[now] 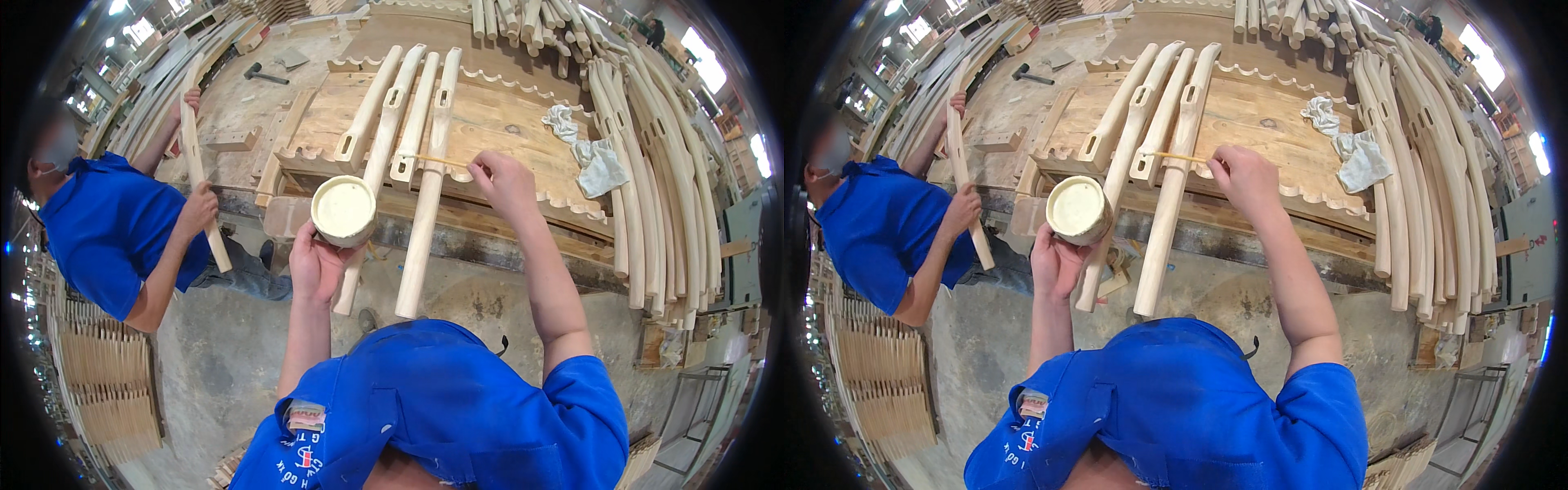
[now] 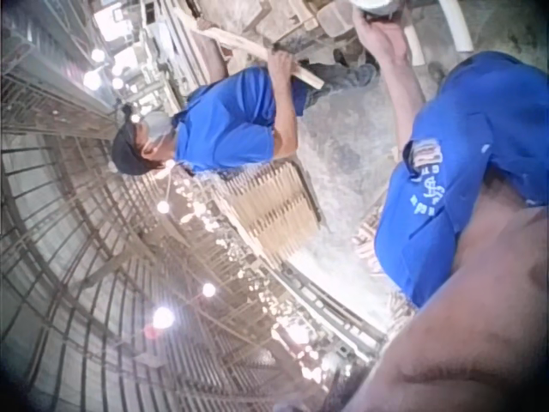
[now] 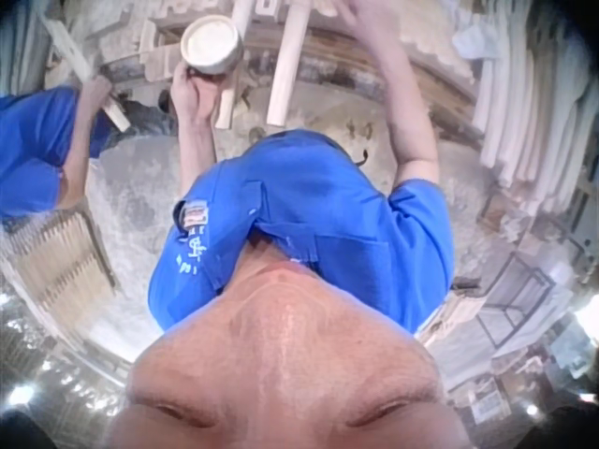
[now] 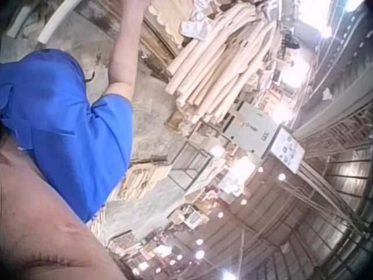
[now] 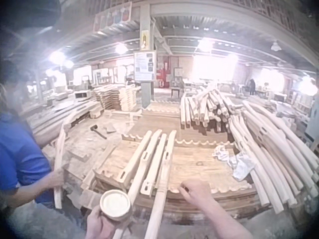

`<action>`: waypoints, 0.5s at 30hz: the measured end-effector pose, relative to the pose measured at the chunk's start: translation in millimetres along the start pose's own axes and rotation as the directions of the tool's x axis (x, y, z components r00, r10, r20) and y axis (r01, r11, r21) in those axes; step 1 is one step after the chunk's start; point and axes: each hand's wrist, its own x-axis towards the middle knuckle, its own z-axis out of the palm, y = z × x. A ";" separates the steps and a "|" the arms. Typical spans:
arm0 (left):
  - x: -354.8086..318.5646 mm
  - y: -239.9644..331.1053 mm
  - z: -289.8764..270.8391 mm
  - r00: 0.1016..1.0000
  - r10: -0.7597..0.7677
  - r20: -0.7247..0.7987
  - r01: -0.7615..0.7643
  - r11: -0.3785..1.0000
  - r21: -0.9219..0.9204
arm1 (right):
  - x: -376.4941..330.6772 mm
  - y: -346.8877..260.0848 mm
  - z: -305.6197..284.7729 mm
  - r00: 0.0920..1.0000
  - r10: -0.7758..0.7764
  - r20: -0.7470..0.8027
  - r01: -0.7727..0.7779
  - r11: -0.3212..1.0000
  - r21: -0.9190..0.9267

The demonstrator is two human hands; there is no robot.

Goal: The person applies glue to the ends of wooden chair legs using a small brush and a container of glue. They pick up each leg, apply glue to the ends, and place the legs back on the workbench.

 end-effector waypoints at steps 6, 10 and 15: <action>-1.6 0.5 2.8 1.000 0.010 0.013 -0.010 1.000 0.001 | -13.1 7.1 -5.5 0.999 0.038 0.012 -0.039 0.992 0.124; 0.0 -0.2 4.4 1.000 -0.001 -0.021 0.001 1.000 0.007 | -12.1 10.1 -3.4 1.000 -0.007 -0.023 0.009 0.997 0.074; -0.6 -0.7 0.9 1.000 -0.005 0.002 0.005 1.000 -0.027 | -16.4 2.5 -7.9 0.999 -0.048 0.018 0.046 0.994 0.099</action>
